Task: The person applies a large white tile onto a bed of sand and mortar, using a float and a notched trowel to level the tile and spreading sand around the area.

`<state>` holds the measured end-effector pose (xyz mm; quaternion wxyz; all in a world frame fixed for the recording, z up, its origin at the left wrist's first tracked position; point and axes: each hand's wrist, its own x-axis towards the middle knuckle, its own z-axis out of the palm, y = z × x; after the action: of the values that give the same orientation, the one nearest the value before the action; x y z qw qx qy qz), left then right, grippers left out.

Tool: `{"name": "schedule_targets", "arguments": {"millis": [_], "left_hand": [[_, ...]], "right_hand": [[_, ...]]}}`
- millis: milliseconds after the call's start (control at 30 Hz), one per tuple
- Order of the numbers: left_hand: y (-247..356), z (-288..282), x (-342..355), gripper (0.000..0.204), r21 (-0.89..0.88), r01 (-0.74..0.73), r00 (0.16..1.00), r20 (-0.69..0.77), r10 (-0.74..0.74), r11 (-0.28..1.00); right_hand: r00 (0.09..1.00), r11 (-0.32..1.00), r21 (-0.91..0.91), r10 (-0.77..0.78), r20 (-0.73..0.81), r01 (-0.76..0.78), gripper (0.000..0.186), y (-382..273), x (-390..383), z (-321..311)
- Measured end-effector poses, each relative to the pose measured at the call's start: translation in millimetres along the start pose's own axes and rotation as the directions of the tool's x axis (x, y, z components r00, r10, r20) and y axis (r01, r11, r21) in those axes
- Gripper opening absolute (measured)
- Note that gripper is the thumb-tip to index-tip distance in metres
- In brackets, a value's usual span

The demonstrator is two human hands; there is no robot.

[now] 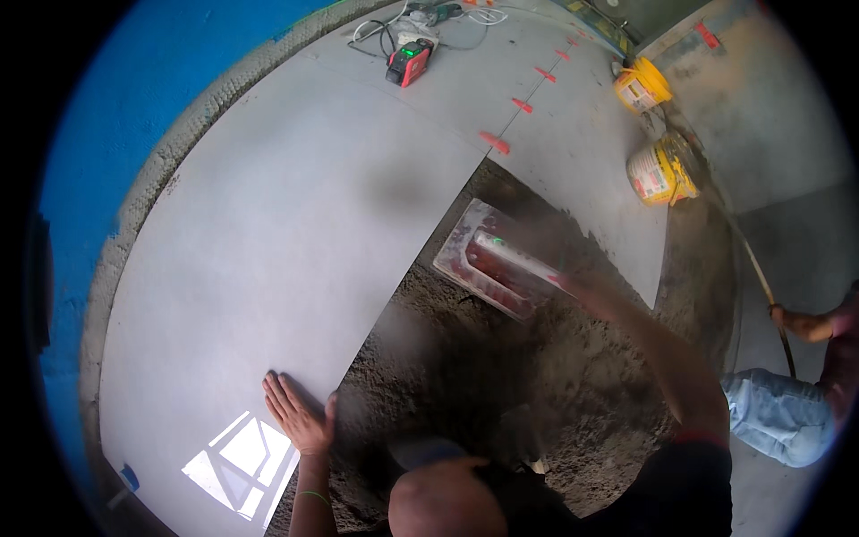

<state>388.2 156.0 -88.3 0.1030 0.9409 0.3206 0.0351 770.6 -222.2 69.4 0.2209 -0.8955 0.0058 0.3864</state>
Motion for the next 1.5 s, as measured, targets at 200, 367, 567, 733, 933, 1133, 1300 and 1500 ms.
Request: {"name": "schedule_targets", "arguments": {"millis": [200,367,567,733,933,1133,1300,1500], "left_hand": [[4.9,8.0,4.7,0.104,-0.029,-0.047,0.998,-0.047,0.046,0.998],[-6.9,5.7,-1.3,0.104,-0.002,-0.004,1.000,-0.024,0.004,1.000],[4.0,6.4,4.2,0.106,-0.034,0.000,0.999,0.033,0.002,0.999],[-4.0,8.7,-4.7,0.107,-0.010,-0.032,0.999,0.013,0.032,0.999],[-9.2,8.2,8.2,0.102,-0.114,-0.082,0.997,-0.005,0.082,0.990],[-37.8,4.7,51.6,0.073,-0.701,0.147,0.989,0.101,-0.107,0.698],[-37.9,-64.4,114.2,0.067,-0.774,0.281,0.936,0.089,-0.342,0.568],[-42.8,-55.3,219.9,0.077,0.009,-0.118,0.978,-0.174,0.118,0.993]], "right_hand": [[0.990,0.937,-0.325,0.103,-0.098,-0.130,0.074,-15.6,27.2,3.6],[0.985,0.986,0.024,-0.162,-0.054,0.164,0.073,13.7,21.9,20.5],[0.996,0.985,-0.157,0.069,-0.050,-0.076,0.069,18.7,33.2,5.2],[0.990,0.995,-0.045,-0.098,-0.099,0.094,0.070,-7.1,-1.7,31.3],[0.966,0.969,-0.092,-0.215,0.143,0.229,0.071,-101.0,2.6,109.1],[0.823,0.853,0.249,-0.513,0.243,0.458,0.061,-224.1,22.2,283.2],[0.640,0.656,0.079,-0.752,0.159,0.751,0.043,-233.3,15.9,294.5],[0.509,0.451,-0.599,-0.857,-0.083,0.662,0.076,-199.0,141.1,259.4]]}}
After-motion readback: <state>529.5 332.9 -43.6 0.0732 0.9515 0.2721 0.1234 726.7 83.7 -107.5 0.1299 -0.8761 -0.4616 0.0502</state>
